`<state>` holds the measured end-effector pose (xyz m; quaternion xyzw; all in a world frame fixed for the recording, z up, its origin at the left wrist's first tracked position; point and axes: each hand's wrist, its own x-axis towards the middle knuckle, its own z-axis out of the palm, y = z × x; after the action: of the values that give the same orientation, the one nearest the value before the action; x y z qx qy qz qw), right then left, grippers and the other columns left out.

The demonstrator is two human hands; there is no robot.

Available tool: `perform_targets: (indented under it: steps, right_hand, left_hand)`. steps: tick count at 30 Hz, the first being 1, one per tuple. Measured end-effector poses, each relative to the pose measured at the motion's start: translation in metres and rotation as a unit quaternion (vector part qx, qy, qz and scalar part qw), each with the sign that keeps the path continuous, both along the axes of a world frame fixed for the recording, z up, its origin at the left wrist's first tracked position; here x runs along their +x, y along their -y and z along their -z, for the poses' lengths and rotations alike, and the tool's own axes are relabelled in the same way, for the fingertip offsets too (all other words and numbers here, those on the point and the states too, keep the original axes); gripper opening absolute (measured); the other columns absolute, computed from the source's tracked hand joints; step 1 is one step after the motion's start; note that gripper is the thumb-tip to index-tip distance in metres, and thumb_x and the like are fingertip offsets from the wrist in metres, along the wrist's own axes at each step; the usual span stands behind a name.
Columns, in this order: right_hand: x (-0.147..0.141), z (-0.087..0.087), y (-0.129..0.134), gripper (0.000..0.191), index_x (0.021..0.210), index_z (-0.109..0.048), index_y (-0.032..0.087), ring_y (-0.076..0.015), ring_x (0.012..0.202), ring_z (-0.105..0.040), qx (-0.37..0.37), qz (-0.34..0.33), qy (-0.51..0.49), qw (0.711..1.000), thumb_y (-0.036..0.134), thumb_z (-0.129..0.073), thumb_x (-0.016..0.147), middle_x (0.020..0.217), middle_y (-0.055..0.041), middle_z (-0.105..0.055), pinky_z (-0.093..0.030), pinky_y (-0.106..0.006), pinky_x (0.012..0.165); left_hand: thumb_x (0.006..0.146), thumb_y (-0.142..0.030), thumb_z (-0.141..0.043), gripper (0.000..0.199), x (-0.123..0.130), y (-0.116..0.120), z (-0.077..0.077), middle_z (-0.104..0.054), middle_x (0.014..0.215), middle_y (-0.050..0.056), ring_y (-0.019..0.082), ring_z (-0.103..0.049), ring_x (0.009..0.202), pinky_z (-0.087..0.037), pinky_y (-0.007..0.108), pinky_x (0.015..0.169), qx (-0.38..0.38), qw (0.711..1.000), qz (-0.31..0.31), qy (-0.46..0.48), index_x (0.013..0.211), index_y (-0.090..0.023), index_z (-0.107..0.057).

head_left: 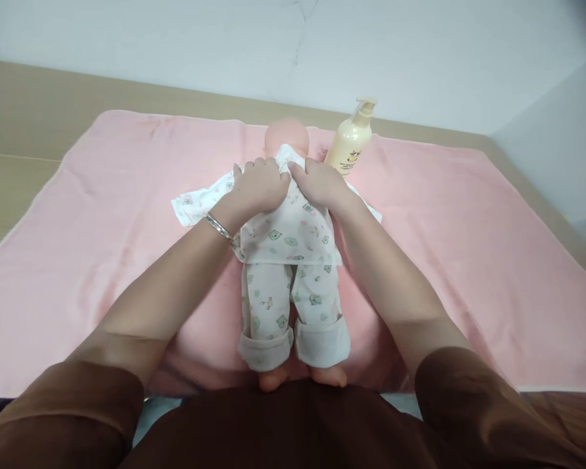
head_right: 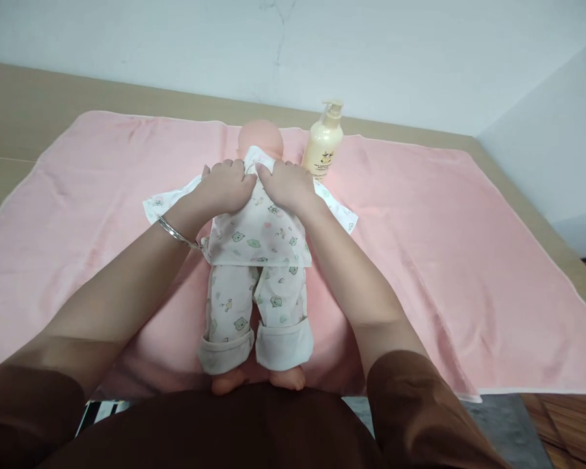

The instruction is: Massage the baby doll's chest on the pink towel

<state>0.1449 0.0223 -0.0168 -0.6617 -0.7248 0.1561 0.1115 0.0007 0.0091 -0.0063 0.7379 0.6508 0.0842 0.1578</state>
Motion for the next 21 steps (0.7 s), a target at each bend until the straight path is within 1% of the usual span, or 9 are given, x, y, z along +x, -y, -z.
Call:
perform_targets:
  steps: [2,5,7,9,13,14,16,18,21]
  right_hand:
    - [-0.011,-0.001,0.013,0.065,0.147,-0.058,0.0,-0.0463,0.144,-0.056,0.04,-0.002,0.045,0.998,0.044,-0.024,0.112,0.15,-0.0285,-0.062,-0.044,-0.063,0.12]
    - [-0.025,-0.005,0.032,0.055,0.144,-0.058,-0.003,-0.0461,0.14,-0.057,0.089,-0.021,0.091,0.992,0.029,-0.029,0.109,0.146,-0.0295,-0.063,-0.045,-0.062,0.119]
    - [-0.029,-0.006,0.035,0.053,0.142,-0.058,-0.004,-0.045,0.137,-0.06,0.092,-0.04,0.097,0.99,0.022,-0.029,0.107,0.143,-0.03,-0.064,-0.047,-0.059,0.118]
    - [-0.026,-0.004,0.029,0.054,0.145,-0.056,-0.003,-0.0439,0.14,-0.059,0.076,-0.049,0.079,0.993,0.022,-0.026,0.107,0.145,-0.0296,-0.063,-0.046,-0.058,0.12]
    - [-0.015,0.009,0.003,0.06,0.156,-0.049,0.007,-0.0417,0.162,-0.037,0.066,0.016,-0.004,0.998,0.036,-0.026,0.109,0.169,-0.0231,-0.043,-0.028,-0.063,0.133]
    - [-0.013,0.012,-0.002,0.06,0.156,-0.05,0.009,-0.041,0.164,-0.033,0.066,0.033,-0.021,0.997,0.039,-0.027,0.109,0.172,-0.0215,-0.039,-0.024,-0.064,0.135]
    - [-0.011,0.012,-0.006,0.058,0.152,-0.055,0.011,-0.0408,0.165,-0.032,0.069,0.049,-0.038,0.996,0.039,-0.029,0.108,0.174,-0.0207,-0.036,-0.024,-0.066,0.135]
    - [-0.011,0.007,-0.003,0.057,0.153,-0.054,0.012,-0.0409,0.166,-0.029,0.092,0.043,-0.036,0.994,0.037,-0.032,0.107,0.176,-0.021,-0.032,-0.025,-0.069,0.133]
    - [-0.015,-0.003,0.01,0.058,0.161,-0.045,0.015,-0.0388,0.169,-0.021,0.141,0.009,-0.025,0.99,0.034,-0.03,0.108,0.178,-0.0182,-0.03,-0.026,-0.07,0.133]
  left_hand:
    - [0.101,-0.04,-0.03,0.059,-0.008,-0.013,0.007,-0.061,0.154,0.021,0.038,-0.053,0.15,-0.031,0.06,0.136,-0.011,0.999,-0.005,0.048,0.145,-0.012,-0.059]
    - [0.098,-0.052,-0.033,0.057,-0.018,-0.028,0.018,-0.071,0.14,0.017,0.037,-0.066,0.132,-0.047,0.055,0.123,-0.002,0.993,-0.034,0.113,0.128,-0.018,-0.068]
    - [0.097,-0.057,-0.034,0.059,-0.018,-0.03,0.022,-0.074,0.133,0.017,0.036,-0.069,0.123,-0.052,0.055,0.116,0.02,0.99,-0.056,0.129,0.122,-0.018,-0.07]
    - [0.098,-0.055,-0.033,0.059,-0.014,-0.024,0.021,-0.074,0.133,0.018,0.037,-0.068,0.125,-0.051,0.056,0.117,0.035,0.991,-0.065,0.114,0.124,-0.017,-0.07]
    - [0.104,-0.046,-0.027,0.06,-0.002,0.0,0.004,-0.066,0.145,0.024,0.041,-0.06,0.14,-0.044,0.06,0.123,0.04,0.998,-0.035,0.024,0.137,-0.011,-0.063]
    - [0.105,-0.044,-0.027,0.06,0.0,0.005,-0.002,-0.065,0.144,0.024,0.041,-0.06,0.14,-0.043,0.061,0.124,0.039,0.999,-0.023,-0.002,0.139,-0.01,-0.062]
    - [0.104,-0.041,-0.032,0.054,-0.001,0.014,-0.015,-0.069,0.138,0.022,0.039,-0.063,0.135,-0.042,0.061,0.125,0.023,0.999,-0.003,-0.037,0.136,-0.012,-0.063]
    - [0.103,-0.041,-0.039,0.046,-0.006,0.018,-0.028,-0.073,0.13,0.018,0.036,-0.067,0.128,-0.046,0.057,0.123,0.002,1.0,0.009,-0.023,0.129,-0.016,-0.068]
    - [0.099,-0.038,-0.047,0.035,-0.019,0.02,-0.045,-0.076,0.123,0.012,0.034,-0.07,0.121,-0.055,0.052,0.113,0.01,0.998,0.013,0.055,0.114,-0.021,-0.073]
